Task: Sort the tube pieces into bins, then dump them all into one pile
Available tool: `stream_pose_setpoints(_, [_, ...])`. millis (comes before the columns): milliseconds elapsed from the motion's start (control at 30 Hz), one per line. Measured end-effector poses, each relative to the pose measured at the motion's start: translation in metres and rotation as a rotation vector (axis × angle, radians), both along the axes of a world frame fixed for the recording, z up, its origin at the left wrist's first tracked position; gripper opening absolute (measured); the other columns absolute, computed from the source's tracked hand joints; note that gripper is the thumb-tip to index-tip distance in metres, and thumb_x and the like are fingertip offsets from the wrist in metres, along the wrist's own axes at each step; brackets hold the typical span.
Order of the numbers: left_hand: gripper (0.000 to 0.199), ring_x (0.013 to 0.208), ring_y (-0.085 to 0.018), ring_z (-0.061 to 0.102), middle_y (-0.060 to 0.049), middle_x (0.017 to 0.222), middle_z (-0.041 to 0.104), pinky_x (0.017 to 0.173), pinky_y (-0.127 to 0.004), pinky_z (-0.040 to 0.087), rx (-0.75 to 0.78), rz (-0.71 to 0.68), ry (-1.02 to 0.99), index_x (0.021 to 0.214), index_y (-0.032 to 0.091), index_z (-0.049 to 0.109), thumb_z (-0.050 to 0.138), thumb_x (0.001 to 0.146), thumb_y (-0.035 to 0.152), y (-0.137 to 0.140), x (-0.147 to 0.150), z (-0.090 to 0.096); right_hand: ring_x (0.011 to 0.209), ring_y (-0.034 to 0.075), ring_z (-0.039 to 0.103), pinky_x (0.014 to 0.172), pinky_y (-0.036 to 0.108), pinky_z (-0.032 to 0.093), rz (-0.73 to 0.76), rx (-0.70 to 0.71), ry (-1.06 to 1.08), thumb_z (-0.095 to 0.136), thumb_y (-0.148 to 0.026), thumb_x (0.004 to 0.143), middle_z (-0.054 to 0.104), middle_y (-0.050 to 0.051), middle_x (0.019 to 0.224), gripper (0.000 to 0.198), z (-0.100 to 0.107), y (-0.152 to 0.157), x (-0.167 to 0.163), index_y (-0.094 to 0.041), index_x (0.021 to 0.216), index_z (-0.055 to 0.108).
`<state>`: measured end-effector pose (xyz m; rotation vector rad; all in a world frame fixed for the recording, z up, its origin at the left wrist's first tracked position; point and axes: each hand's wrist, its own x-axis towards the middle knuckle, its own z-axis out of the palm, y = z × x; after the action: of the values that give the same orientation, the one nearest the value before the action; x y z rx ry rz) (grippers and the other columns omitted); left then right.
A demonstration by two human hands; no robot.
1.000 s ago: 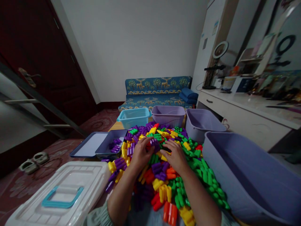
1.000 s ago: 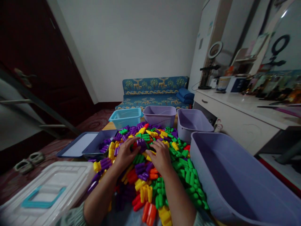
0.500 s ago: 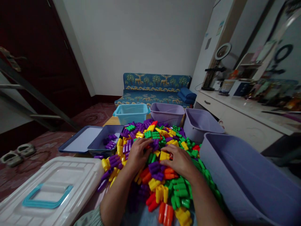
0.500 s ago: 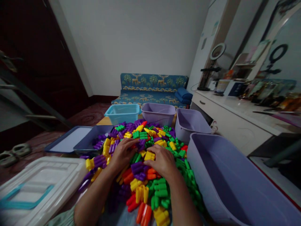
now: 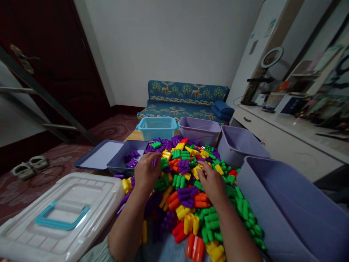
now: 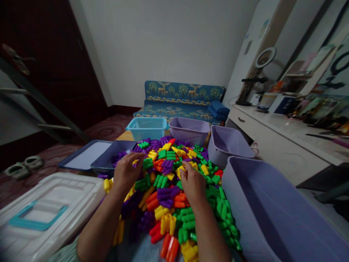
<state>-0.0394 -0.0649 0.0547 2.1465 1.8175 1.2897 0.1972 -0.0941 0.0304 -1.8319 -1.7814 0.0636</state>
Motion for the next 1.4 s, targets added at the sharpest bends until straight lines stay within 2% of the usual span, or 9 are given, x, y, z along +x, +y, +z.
stream_pose_setpoints(100, [0.031, 0.096, -0.023, 0.060, -0.006, 0.101, 0.068, 0.086, -0.034, 0.046, -0.102, 0.177, 0.124, 0.100, 0.024, 0.070, 0.046, 0.083, 0.017, -0.001, -0.021, 0.006, 0.082, 0.023, 0.070, 0.067, 0.030, 0.048, -0.018, -0.037, -0.026, 0.053, -0.032, 0.086, 0.074, 0.006, 0.098, 0.040, -0.002, 0.001, 0.000, -0.024, 0.124, 0.059])
stream_pose_setpoints(200, [0.034, 0.097, -0.027, 0.060, -0.009, 0.100, 0.066, 0.085, -0.037, 0.046, -0.220, 0.282, 0.244, 0.108, 0.022, 0.068, 0.049, 0.080, 0.020, -0.005, -0.033, 0.011, 0.086, 0.024, 0.069, 0.070, 0.033, 0.049, -0.012, -0.053, -0.028, 0.054, -0.033, 0.085, 0.073, 0.007, 0.102, 0.041, -0.002, 0.001, 0.000, -0.024, 0.125, 0.059])
stream_pose_setpoints(400, [0.033, 0.089, -0.027, 0.064, -0.009, 0.097, 0.067, 0.072, -0.034, 0.047, -0.392, 0.308, 0.278, 0.110, 0.022, 0.065, 0.052, 0.081, 0.033, -0.010, -0.031, 0.013, 0.086, 0.025, 0.069, 0.071, 0.034, 0.049, 0.003, -0.070, -0.040, 0.051, -0.035, 0.087, 0.073, 0.008, 0.100, 0.039, -0.003, 0.001, 0.000, -0.022, 0.123, 0.060])
stream_pose_setpoints(567, [0.037, 0.099, -0.029, 0.060, -0.012, 0.111, 0.062, 0.079, -0.035, 0.047, -0.312, 0.336, 0.298, 0.115, 0.022, 0.065, 0.055, 0.081, 0.031, -0.006, -0.026, 0.005, 0.081, 0.022, 0.069, 0.068, 0.032, 0.048, 0.012, -0.041, -0.040, 0.051, -0.035, 0.087, 0.074, 0.007, 0.097, 0.037, -0.004, 0.001, 0.000, -0.023, 0.120, 0.062])
stream_pose_setpoints(733, [0.040, 0.100, -0.030, 0.057, -0.013, 0.107, 0.065, 0.086, -0.039, 0.045, -0.255, 0.292, 0.351, 0.116, 0.021, 0.065, 0.053, 0.079, 0.019, -0.002, -0.027, 0.000, 0.083, 0.023, 0.069, 0.070, 0.032, 0.048, 0.009, -0.034, -0.038, 0.052, -0.035, 0.086, 0.074, 0.007, 0.097, 0.036, -0.003, 0.000, -0.001, -0.023, 0.119, 0.063])
stream_pose_setpoints(1067, [0.047, 0.097, -0.029, 0.058, -0.012, 0.105, 0.067, 0.086, -0.036, 0.045, -0.212, 0.264, 0.357, 0.122, 0.018, 0.062, 0.050, 0.077, 0.013, 0.000, -0.021, -0.005, 0.087, 0.024, 0.068, 0.073, 0.032, 0.048, 0.016, -0.051, -0.029, 0.053, -0.035, 0.086, 0.073, 0.007, 0.101, 0.036, -0.002, -0.001, 0.000, -0.022, 0.118, 0.064])
stream_pose_setpoints(1267, [0.045, 0.094, -0.028, 0.063, -0.011, 0.099, 0.068, 0.075, -0.033, 0.047, -0.268, 0.289, 0.363, 0.120, 0.022, 0.063, 0.046, 0.080, 0.012, -0.002, -0.020, -0.004, 0.089, 0.024, 0.068, 0.074, 0.033, 0.048, 0.022, -0.057, -0.031, 0.052, -0.036, 0.087, 0.073, 0.008, 0.102, 0.036, -0.003, -0.001, -0.001, -0.021, 0.118, 0.064])
stream_pose_setpoints(1400, [0.041, 0.094, -0.026, 0.064, -0.010, 0.102, 0.068, 0.075, -0.032, 0.048, -0.303, 0.277, 0.340, 0.118, 0.021, 0.065, 0.044, 0.083, 0.016, -0.002, -0.017, -0.001, 0.087, 0.023, 0.068, 0.075, 0.032, 0.048, 0.019, -0.065, -0.023, 0.053, -0.035, 0.087, 0.073, 0.008, 0.101, 0.036, 0.000, -0.002, -0.001, -0.020, 0.117, 0.064])
